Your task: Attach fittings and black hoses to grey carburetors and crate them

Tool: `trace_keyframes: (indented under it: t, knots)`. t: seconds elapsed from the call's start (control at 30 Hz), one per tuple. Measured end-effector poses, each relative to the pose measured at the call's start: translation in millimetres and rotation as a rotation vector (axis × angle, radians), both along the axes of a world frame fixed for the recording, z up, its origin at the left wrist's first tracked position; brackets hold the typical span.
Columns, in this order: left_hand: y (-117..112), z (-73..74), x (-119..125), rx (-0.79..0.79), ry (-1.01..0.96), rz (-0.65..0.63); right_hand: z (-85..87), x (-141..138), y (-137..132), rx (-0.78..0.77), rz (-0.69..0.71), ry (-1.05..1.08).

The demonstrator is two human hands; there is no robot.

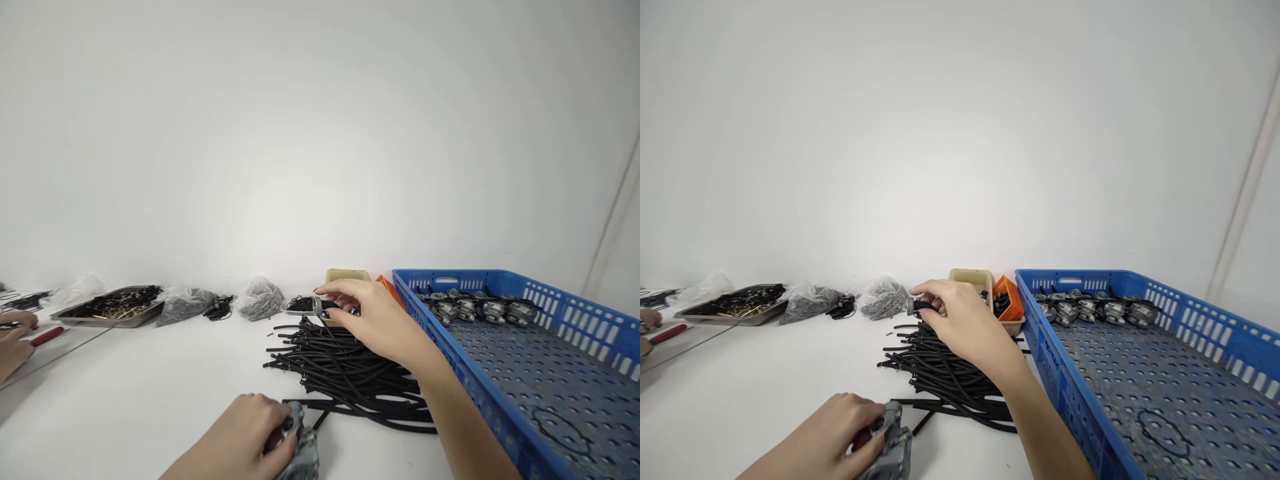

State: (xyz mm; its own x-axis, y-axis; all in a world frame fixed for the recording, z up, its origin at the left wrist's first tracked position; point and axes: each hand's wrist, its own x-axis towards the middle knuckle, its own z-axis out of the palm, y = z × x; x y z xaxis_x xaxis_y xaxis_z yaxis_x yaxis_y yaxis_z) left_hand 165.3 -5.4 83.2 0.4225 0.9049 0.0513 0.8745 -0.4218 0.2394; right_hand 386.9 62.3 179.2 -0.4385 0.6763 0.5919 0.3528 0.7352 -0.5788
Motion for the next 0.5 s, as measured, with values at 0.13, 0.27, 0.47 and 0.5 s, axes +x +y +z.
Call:
trace_keyframes:
  t: [0.13,0.27,0.47,0.5]
  knots:
    - [3.5,-2.3,7.9,-0.006,0.118,-0.068,-1.0,2.7,3.1,0.003,-0.023,0.010]
    - [5.8,-11.1,-7.2,-0.024,0.024,-0.034,-1.8,5.2,5.6,0.020,-0.033,0.017]
    - [16.4,-87.9,-39.8,-0.060,-0.497,0.102,1.5,4.9,2.8,0.008,0.011,0.021]
    - [18.3,-102.4,-40.0,-0.142,-0.579,0.119,2.3,4.5,1.8,0.004,0.004,0.017]
